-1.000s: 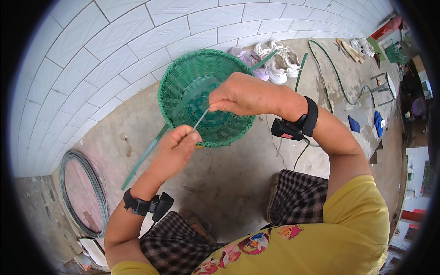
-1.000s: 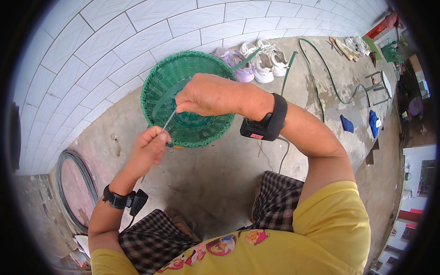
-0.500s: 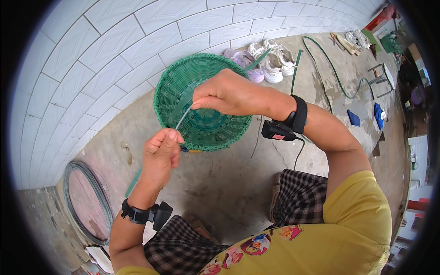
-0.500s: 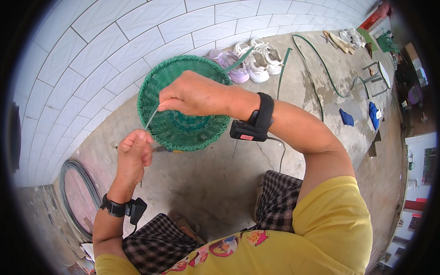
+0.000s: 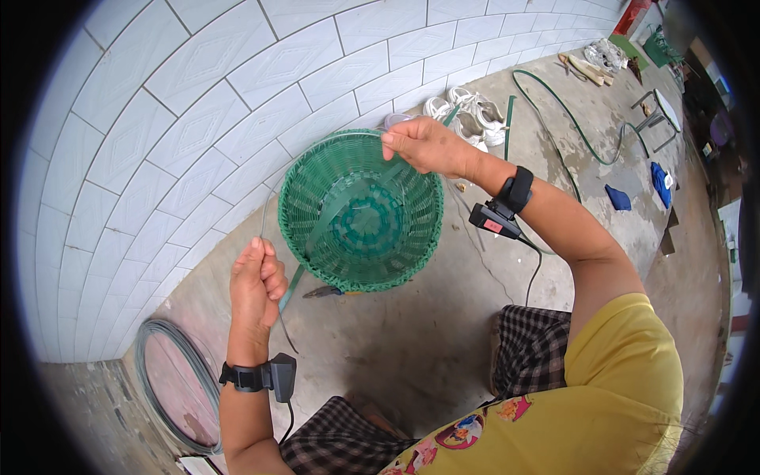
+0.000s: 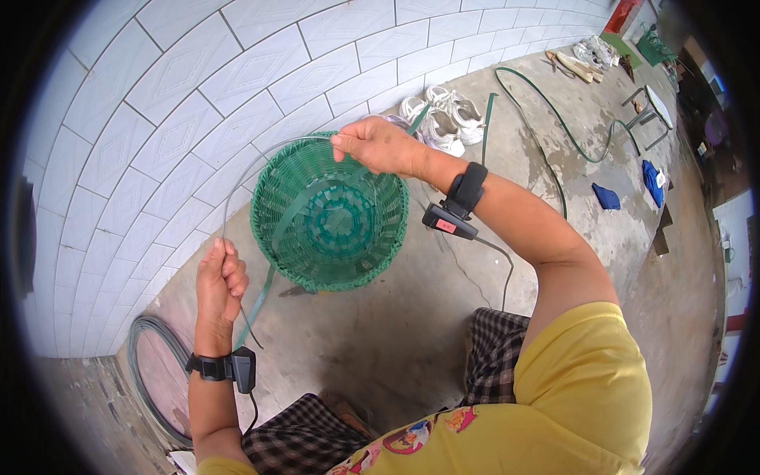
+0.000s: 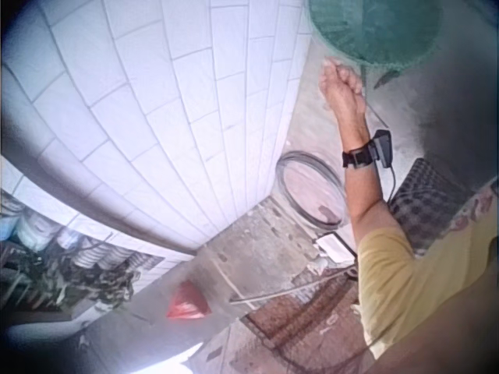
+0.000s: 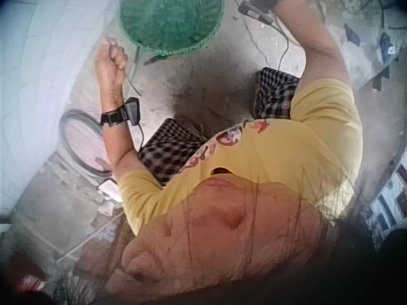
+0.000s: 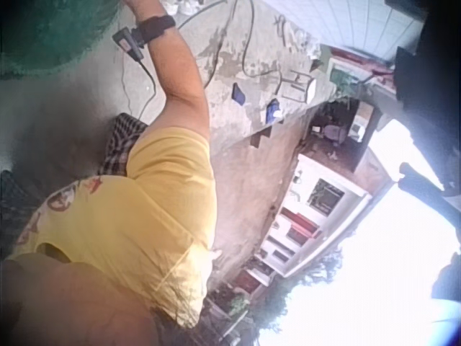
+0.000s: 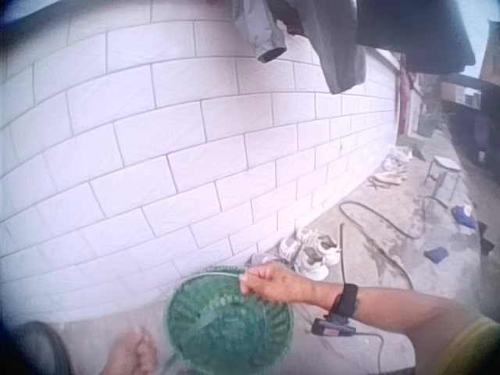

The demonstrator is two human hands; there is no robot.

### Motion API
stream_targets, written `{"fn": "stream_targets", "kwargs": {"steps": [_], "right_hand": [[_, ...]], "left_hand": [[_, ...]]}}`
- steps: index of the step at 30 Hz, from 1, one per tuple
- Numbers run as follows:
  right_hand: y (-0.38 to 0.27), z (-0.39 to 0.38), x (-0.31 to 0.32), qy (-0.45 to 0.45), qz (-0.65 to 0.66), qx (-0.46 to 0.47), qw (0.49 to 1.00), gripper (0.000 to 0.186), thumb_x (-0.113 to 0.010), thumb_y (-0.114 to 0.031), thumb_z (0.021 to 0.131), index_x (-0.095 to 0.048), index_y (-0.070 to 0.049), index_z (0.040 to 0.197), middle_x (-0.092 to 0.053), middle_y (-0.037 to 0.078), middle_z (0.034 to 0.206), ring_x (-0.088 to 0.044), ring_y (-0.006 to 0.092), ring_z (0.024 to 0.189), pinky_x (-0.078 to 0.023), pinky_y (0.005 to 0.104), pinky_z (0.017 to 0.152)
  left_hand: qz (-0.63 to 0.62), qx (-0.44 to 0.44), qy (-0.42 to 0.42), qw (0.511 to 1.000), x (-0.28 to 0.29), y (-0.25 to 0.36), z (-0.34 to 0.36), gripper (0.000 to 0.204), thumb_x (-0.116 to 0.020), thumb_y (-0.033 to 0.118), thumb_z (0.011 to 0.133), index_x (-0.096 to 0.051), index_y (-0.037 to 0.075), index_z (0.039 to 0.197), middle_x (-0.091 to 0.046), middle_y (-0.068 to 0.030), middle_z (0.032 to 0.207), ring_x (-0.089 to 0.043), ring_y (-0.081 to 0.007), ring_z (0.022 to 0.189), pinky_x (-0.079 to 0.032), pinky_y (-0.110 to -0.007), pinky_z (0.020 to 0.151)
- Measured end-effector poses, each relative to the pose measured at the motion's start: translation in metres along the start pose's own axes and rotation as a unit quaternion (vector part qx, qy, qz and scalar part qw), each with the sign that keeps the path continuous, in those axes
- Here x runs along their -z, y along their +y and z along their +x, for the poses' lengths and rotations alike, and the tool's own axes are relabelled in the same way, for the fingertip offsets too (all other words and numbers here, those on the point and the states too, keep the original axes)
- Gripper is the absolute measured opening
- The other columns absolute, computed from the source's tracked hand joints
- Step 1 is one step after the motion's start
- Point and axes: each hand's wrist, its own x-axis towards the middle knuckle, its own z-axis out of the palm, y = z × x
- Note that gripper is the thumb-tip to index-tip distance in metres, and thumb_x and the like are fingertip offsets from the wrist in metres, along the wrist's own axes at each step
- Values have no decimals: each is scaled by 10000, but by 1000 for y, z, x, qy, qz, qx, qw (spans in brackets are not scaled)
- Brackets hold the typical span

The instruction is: The recorder is using pliers and wire to repair or reinforce the handle of a green plastic basket.

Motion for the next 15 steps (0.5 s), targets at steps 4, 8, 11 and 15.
{"fn": "stream_targets", "kwargs": {"steps": [4, 8, 11, 15], "right_hand": [[-8, 9, -12, 35, 69, 10, 997, 297, -491, -299, 953, -584, -54, 814, -320, -80, 526, -274, 36, 437, -240, 201, 397], [-15, 17, -25, 33, 163, 17, 986, 283, -498, -293, 951, -576, -58, 816, -292, -87, 527, -234, 37, 439, -217, 206, 395], [-16, 21, -38, 40, 209, 20, 977, 290, -501, -305, 949, -577, -62, 810, -294, -91, 531, -229, 38, 442, -212, 203, 398], [-16, 32, -32, 115, 166, 8, 979, 321, -507, -341, 943, -579, -69, 788, -315, -90, 543, -242, 40, 454, -224, 205, 406]], "left_hand": [[-3, -65, 8, 998, -9, 1, 2, 274, -455, 296, 968, -462, 88, 788, -253, 63, 547, -208, -43, 437, -181, -205, 374], [11, -137, 83, 987, -18, 10, 3, 292, -453, 313, 966, -449, 89, 780, -247, 64, 543, -205, -44, 433, -180, -210, 373], [0, -162, 100, 982, -25, 21, 6, 296, -452, 319, 966, -447, 88, 781, -250, 63, 545, -206, -45, 432, -181, -215, 374], [28, -210, 109, 971, -15, 24, 11, 283, -453, 305, 966, -450, 88, 784, -267, 61, 559, -215, -47, 443, -183, -214, 385]]}}
